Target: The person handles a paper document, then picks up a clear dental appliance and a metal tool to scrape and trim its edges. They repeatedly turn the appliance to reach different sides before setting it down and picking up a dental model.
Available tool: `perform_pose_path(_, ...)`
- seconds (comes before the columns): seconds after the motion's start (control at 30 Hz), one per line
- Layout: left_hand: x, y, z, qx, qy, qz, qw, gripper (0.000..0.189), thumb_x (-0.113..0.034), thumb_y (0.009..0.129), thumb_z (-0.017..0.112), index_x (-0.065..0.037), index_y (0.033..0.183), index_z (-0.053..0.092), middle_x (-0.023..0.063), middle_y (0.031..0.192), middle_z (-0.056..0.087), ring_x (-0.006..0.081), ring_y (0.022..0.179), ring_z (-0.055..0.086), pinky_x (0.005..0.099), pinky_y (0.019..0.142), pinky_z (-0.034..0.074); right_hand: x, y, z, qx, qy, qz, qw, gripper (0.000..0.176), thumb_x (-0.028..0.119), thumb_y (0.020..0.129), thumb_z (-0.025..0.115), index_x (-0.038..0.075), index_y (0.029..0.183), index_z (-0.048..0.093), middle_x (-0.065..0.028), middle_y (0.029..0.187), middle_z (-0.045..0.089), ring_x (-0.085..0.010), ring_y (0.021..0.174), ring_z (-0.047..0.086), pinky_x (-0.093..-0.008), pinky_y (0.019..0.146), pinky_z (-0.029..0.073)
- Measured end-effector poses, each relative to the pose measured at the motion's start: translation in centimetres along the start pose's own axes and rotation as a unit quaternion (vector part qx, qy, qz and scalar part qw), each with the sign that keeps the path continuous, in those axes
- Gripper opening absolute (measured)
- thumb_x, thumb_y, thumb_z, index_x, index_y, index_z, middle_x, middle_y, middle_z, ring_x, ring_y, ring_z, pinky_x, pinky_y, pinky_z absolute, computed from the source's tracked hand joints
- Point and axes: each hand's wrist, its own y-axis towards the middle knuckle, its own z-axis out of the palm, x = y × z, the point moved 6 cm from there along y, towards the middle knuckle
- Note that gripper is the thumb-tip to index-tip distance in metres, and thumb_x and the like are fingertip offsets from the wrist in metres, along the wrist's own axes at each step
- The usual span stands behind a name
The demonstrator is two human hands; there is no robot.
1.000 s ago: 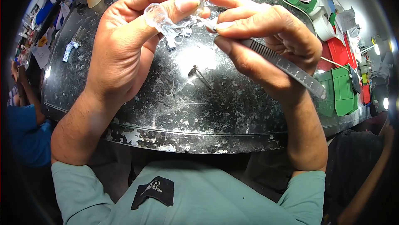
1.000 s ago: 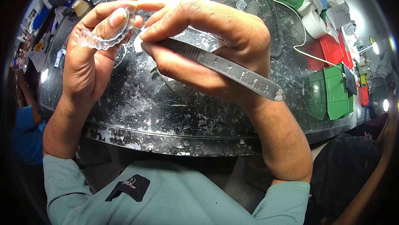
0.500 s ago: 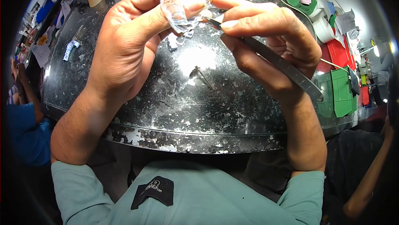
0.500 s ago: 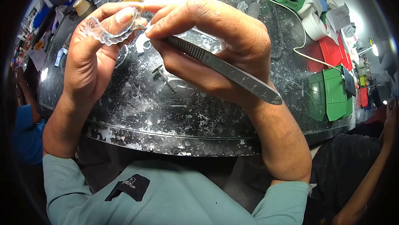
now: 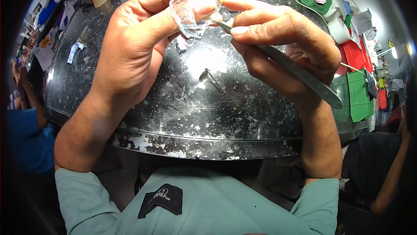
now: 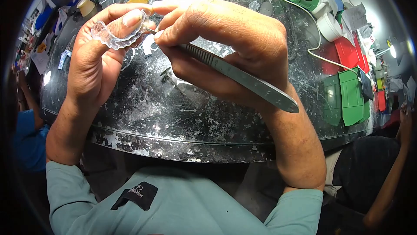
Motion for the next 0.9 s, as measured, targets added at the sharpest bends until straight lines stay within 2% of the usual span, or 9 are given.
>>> perform_pose_path(0.27, 0.0, 0.0, 0.2, 0.020, -0.003, 0.003, 1.000, 0.029, -0.014, 0.093, 0.063, 0.005, 0.114, 0.060, 0.0114, 0.103, 0.066, 0.0166, 0.097, 0.066, 0.0310, 0.094, 0.050, -0.1, -0.1, 0.1, -0.004, 0.014, 0.027, 1.000, 0.026, -0.019, 0.071, 0.070, -0.004, 0.092, 0.065, -0.0162, 0.092, 0.069, -0.0351, 0.104, 0.067, -0.0406, 0.087, 0.056)
perform_pose_path(0.33, 0.1, 0.1, 0.1, 0.028, -0.006, 0.001, 1.000, 0.029, -0.015, 0.093, 0.064, 0.005, 0.114, 0.060, 0.0118, 0.105, 0.066, 0.0168, 0.098, 0.066, 0.0310, 0.093, 0.050, -0.3, -0.2, 0.1, -0.010, 0.036, 0.044, 0.998, 0.023, -0.017, 0.074, 0.070, -0.004, 0.092, 0.065, -0.0160, 0.092, 0.069, -0.0343, 0.101, 0.068, -0.0462, 0.093, 0.053)
perform_pose_path(0.37, 0.0, 0.1, 0.0, 0.028, -0.007, 0.001, 1.000, 0.029, -0.015, 0.093, 0.064, 0.005, 0.114, 0.060, 0.0118, 0.105, 0.066, 0.0168, 0.098, 0.066, 0.0310, 0.093, 0.050, -0.4, -0.3, 0.1, -0.010, 0.036, 0.045, 0.998, 0.023, -0.017, 0.074, 0.070, -0.004, 0.092, 0.065, -0.0160, 0.092, 0.069, -0.0343, 0.101, 0.068, -0.0462, 0.093, 0.053)
perform_pose_path(0.43, 0.0, 0.1, 0.0, 0.042, -0.011, 0.006, 0.999, 0.030, -0.015, 0.094, 0.064, 0.005, 0.116, 0.060, 0.0118, 0.107, 0.066, 0.0173, 0.100, 0.066, 0.0308, 0.093, 0.051, -0.8, -0.5, 0.1, -0.024, 0.077, 0.067, 0.994, 0.018, -0.013, 0.077, 0.069, -0.003, 0.092, 0.066, -0.0159, 0.092, 0.069, -0.0312, 0.096, 0.069, -0.0543, 0.099, 0.048)
perform_pose_path(0.47, 0.0, 0.1, 0.0, 0.042, -0.012, 0.006, 0.999, 0.030, -0.015, 0.094, 0.064, 0.005, 0.116, 0.060, 0.0118, 0.107, 0.066, 0.0173, 0.100, 0.066, 0.0308, 0.093, 0.051, -0.9, -0.6, 0.2, -0.024, 0.077, 0.067, 0.995, 0.018, -0.013, 0.077, 0.069, -0.003, 0.092, 0.066, -0.0159, 0.092, 0.069, -0.0312, 0.096, 0.069, -0.0543, 0.099, 0.048)
perform_pose_path(0.53, -0.2, 0.1, 0.1, 0.036, -0.016, 0.023, 0.999, 0.030, -0.015, 0.094, 0.063, 0.004, 0.117, 0.060, 0.0117, 0.109, 0.067, 0.0175, 0.101, 0.067, 0.0307, 0.093, 0.051, -1.2, -0.7, 0.3, -0.050, 0.113, 0.092, 0.988, 0.014, -0.010, 0.080, 0.067, -0.003, 0.092, 0.066, -0.0159, 0.090, 0.070, -0.0270, 0.092, 0.069, -0.0606, 0.103, 0.043)
perform_pose_path(0.63, 0.1, 0.0, -0.1, 0.025, -0.033, 0.034, 0.999, 0.029, -0.016, 0.095, 0.062, 0.003, 0.117, 0.060, 0.0108, 0.109, 0.067, 0.0172, 0.101, 0.067, 0.0307, 0.093, 0.051, -1.3, -0.8, 0.4, -0.081, 0.156, 0.107, 0.979, 0.013, -0.010, 0.080, 0.067, -0.003, 0.091, 0.065, -0.0150, 0.087, 0.069, -0.0249, 0.094, 0.069, -0.0607, 0.103, 0.043)
perform_pose_path(0.77, 0.2, 0.3, -0.1, 0.038, -0.034, 0.046, 0.998, 0.028, -0.016, 0.095, 0.062, 0.002, 0.116, 0.061, 0.0101, 0.109, 0.067, 0.0162, 0.100, 0.067, 0.0304, 0.092, 0.051, -1.4, -1.0, 0.6, -0.062, 0.164, 0.110, 0.978, 0.014, -0.009, 0.081, 0.067, -0.003, 0.094, 0.063, -0.0145, 0.088, 0.069, -0.0242, 0.096, 0.068, -0.0617, 0.103, 0.042)
perform_pose_path(0.9, 0.0, 0.2, 0.2, 0.039, -0.036, 0.038, 0.998, 0.027, -0.017, 0.095, 0.062, 0.001, 0.114, 0.061, 0.0087, 0.108, 0.067, 0.0140, 0.096, 0.066, 0.0282, 0.090, 0.049, -1.0, -0.8, 0.4, -0.087, 0.155, 0.103, 0.979, 0.020, -0.012, 0.082, 0.065, -0.003, 0.099, 0.060, -0.0160, 0.095, 0.067, -0.0301, 0.104, 0.066, -0.0526, 0.101, 0.046)
